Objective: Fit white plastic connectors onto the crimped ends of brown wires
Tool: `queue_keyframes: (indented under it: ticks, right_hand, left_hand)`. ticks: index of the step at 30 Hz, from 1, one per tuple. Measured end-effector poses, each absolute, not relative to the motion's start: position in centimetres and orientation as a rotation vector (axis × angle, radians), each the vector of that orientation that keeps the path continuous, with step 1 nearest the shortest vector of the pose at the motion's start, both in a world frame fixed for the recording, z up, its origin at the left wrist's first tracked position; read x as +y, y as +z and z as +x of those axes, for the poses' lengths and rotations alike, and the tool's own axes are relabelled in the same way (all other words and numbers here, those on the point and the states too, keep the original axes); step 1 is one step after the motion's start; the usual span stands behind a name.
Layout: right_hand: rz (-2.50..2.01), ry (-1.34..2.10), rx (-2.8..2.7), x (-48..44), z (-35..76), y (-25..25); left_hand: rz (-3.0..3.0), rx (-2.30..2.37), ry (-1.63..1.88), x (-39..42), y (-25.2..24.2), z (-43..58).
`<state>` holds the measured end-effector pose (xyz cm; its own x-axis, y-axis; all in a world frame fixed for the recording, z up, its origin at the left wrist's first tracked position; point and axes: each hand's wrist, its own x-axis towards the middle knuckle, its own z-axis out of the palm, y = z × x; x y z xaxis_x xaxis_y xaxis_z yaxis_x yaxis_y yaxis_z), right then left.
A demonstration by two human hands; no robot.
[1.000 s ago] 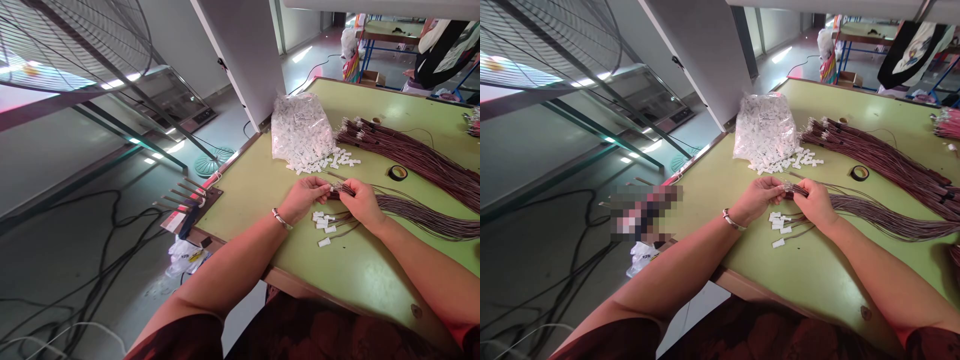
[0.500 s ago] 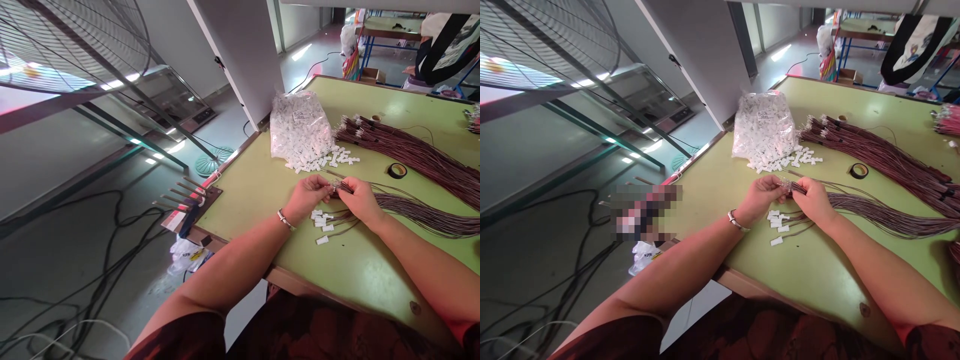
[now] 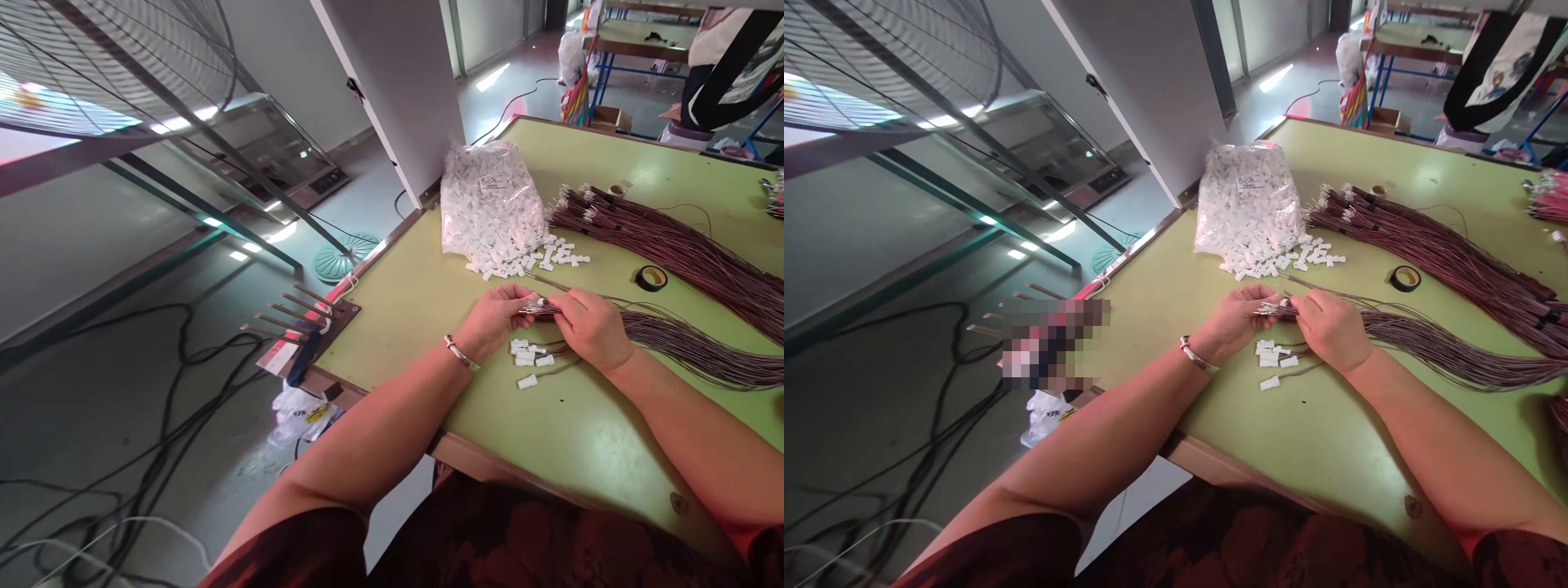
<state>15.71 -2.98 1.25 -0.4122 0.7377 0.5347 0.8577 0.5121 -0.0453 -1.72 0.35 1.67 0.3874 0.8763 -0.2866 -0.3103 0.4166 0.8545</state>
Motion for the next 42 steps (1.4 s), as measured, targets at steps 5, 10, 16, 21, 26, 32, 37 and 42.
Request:
queue_keyframes:
  ticks: [5,10,16,21,26,32,37,42]
  right_hand:
    - [-1.327,-0.291,-2.27,-2.8,15.6,1.2]
    - [-1.444,0.077,-2.049,-2.6,15.3,1.0]
    - [-1.51,0.573,-1.743,-2.7,14.8,1.6]
    - [-1.518,0.592,-1.693,-2.6,14.6,1.3]
    - [-1.519,0.559,-1.698,-2.7,14.6,1.2]
    - [-1.517,0.618,-1.681,-3.0,14.5,1.6]
    - [-1.474,0.756,-1.667,-2.8,14.7,1.6]
    - [-1.464,0.824,-1.594,-2.5,14.9,2.0]
  left_hand:
    - [0.846,0.862,0.823,0.1,1.8,-1.7]
    - [0.993,0.859,0.969,-0.1,1.4,-1.2]
    - [1.28,0.926,1.068,-0.2,0.7,-1.0]
    - [1.319,0.969,1.058,-0.2,0.1,-0.6]
    - [1.259,0.969,1.066,-0.3,0.0,-0.3]
    - [1.141,0.887,1.084,-0.1,0.2,-0.6]
    - [1.072,0.831,1.039,0.1,0.4,-1.1]
    - [1.104,0.822,1.007,0.3,0.9,-1.4]
